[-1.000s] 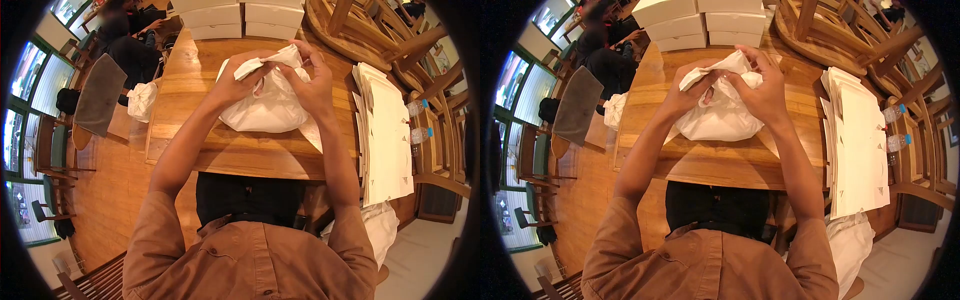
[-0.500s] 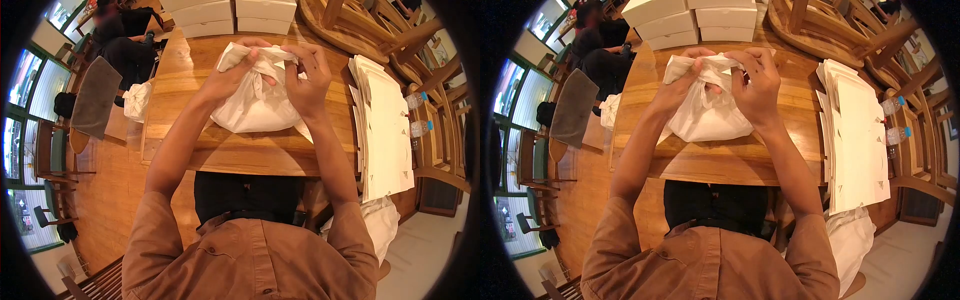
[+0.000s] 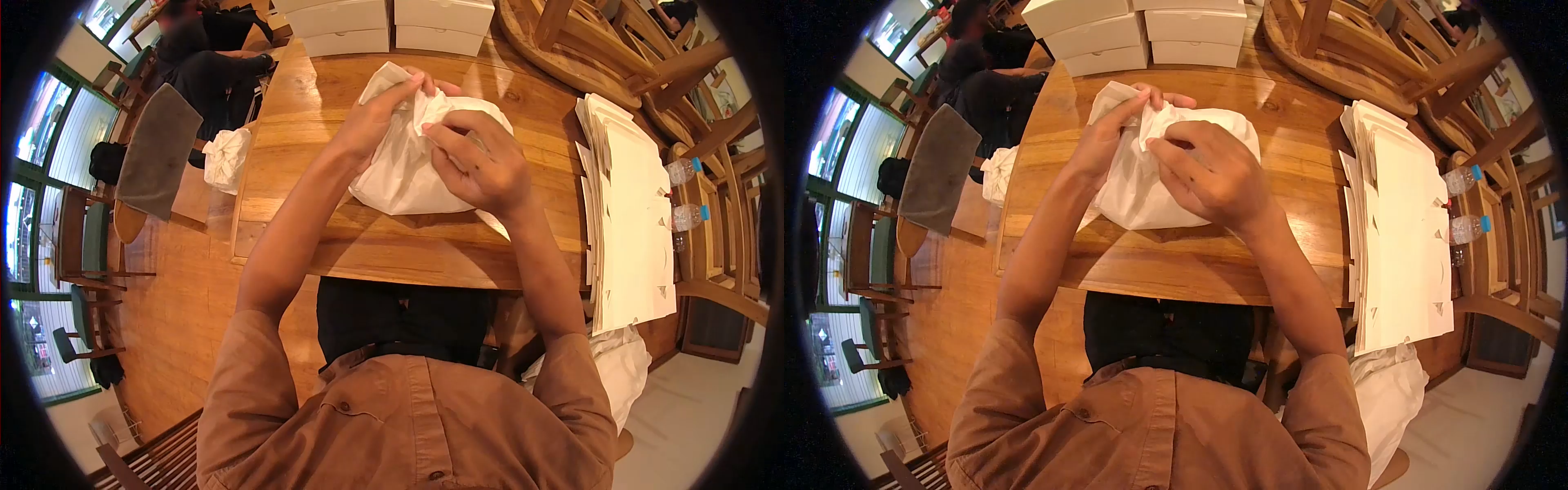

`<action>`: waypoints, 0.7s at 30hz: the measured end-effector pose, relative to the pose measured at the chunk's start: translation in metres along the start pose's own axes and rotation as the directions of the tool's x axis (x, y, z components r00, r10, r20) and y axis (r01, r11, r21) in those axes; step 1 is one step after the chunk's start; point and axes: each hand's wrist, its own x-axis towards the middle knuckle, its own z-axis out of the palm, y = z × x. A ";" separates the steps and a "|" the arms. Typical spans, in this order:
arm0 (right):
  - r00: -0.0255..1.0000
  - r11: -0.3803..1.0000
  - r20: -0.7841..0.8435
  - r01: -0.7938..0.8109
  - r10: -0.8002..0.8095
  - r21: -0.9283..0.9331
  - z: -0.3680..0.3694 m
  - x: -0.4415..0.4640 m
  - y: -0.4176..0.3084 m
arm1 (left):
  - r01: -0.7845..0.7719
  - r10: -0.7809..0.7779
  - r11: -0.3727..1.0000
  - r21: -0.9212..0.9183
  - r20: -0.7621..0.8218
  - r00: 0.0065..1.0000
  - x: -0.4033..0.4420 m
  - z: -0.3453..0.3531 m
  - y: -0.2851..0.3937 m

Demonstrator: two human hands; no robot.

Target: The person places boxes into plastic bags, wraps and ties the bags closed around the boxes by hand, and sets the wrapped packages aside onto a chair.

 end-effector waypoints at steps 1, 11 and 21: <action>0.999 0.998 0.040 -0.029 0.026 0.064 -0.001 0.002 -0.002 | -0.007 0.007 1.000 0.019 -0.010 1.000 -0.001 0.001 0.001; 0.998 0.998 0.017 -0.066 0.066 0.000 0.002 -0.007 0.004 | -0.222 0.195 0.915 0.336 0.112 0.974 -0.008 0.003 0.003; 0.889 0.892 0.247 -0.428 0.386 0.145 -0.002 -0.011 0.018 | -0.377 0.227 0.766 0.520 0.331 0.916 -0.012 0.007 0.005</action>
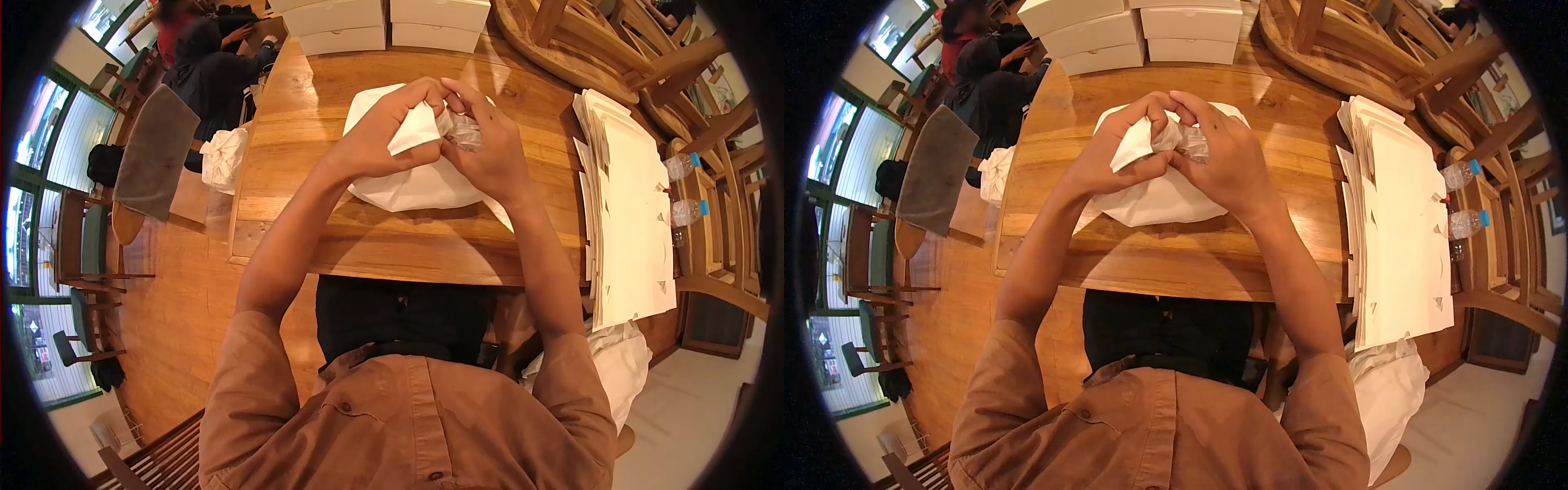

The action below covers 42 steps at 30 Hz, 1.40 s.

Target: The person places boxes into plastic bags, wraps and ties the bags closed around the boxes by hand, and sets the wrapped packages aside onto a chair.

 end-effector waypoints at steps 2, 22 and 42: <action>1.000 1.000 0.002 -0.022 0.022 -0.003 0.001 0.001 -0.002 | -0.057 0.053 0.982 0.178 0.028 0.998 0.000 -0.002 0.002; 0.999 0.999 -0.038 -0.037 0.037 -0.010 -0.005 0.001 0.006 | -0.149 0.197 0.882 0.447 -0.063 0.978 0.003 0.007 0.002; 0.811 0.439 0.322 -0.547 0.488 0.713 -0.018 0.008 0.010 | -0.275 0.375 0.599 0.752 0.040 0.926 -0.005 0.014 -0.004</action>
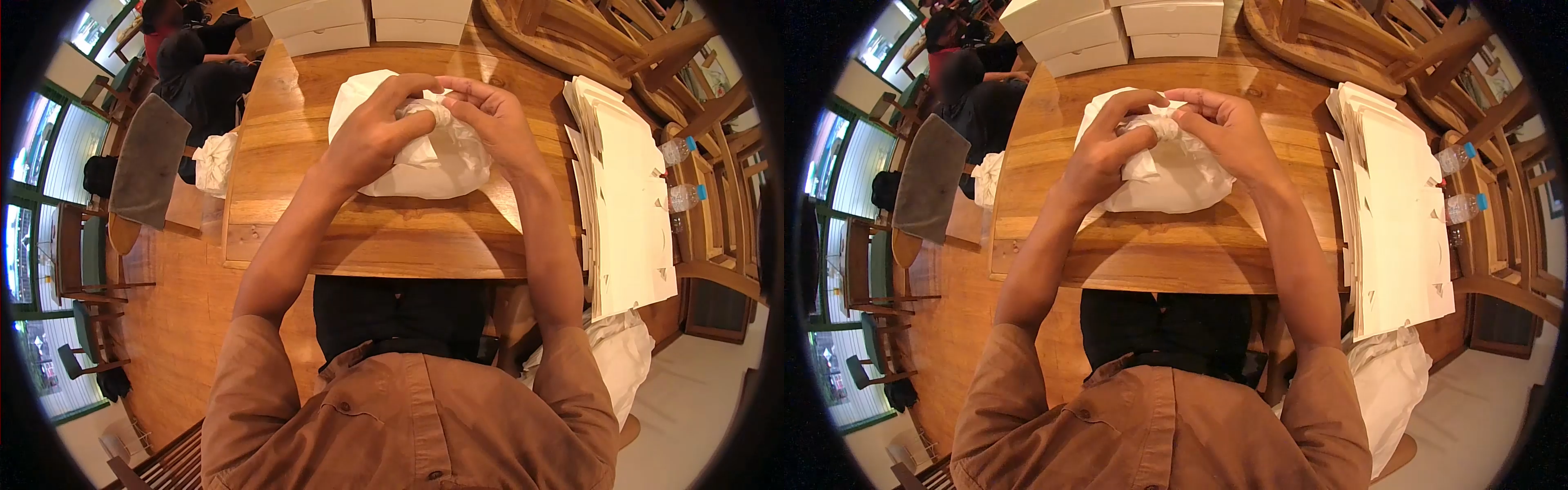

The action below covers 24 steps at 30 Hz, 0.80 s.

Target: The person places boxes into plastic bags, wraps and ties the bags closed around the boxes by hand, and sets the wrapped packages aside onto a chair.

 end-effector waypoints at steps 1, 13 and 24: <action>1.000 0.999 -0.012 -0.023 0.023 -0.029 0.001 -0.002 -0.005 | -0.005 0.005 1.000 0.023 -0.001 1.000 0.000 0.000 0.001; 0.994 0.997 -0.106 0.032 -0.039 -0.064 -0.005 0.002 0.005 | -0.055 0.053 0.998 0.032 0.062 0.997 0.001 -0.004 0.000; 0.999 0.984 0.021 -0.043 0.047 -0.175 -0.008 0.001 0.005 | -0.065 0.065 0.991 0.113 0.002 0.998 -0.001 0.001 0.004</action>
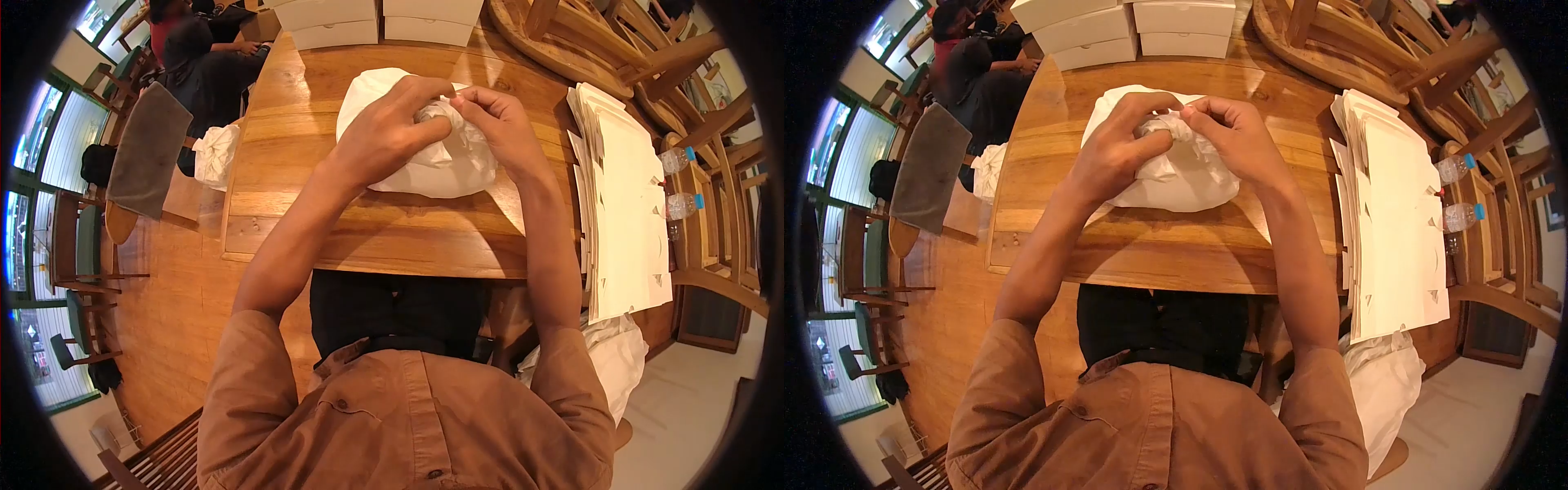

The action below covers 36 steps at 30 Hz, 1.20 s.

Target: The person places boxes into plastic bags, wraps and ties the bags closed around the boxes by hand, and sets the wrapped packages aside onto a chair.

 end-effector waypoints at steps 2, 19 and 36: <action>0.999 0.999 -0.032 0.032 -0.031 0.037 0.001 0.000 0.000 | 0.027 -0.027 0.999 -0.019 0.011 1.000 0.000 0.001 -0.001; 0.951 0.991 -0.281 0.110 -0.128 -0.076 0.008 0.005 0.008 | 0.228 -0.196 0.966 -0.122 0.229 0.954 -0.007 -0.013 0.005; 0.899 0.988 -0.420 0.071 -0.124 -0.140 -0.001 0.018 0.027 | 0.160 -0.196 0.978 0.132 0.328 0.924 -0.033 -0.024 0.033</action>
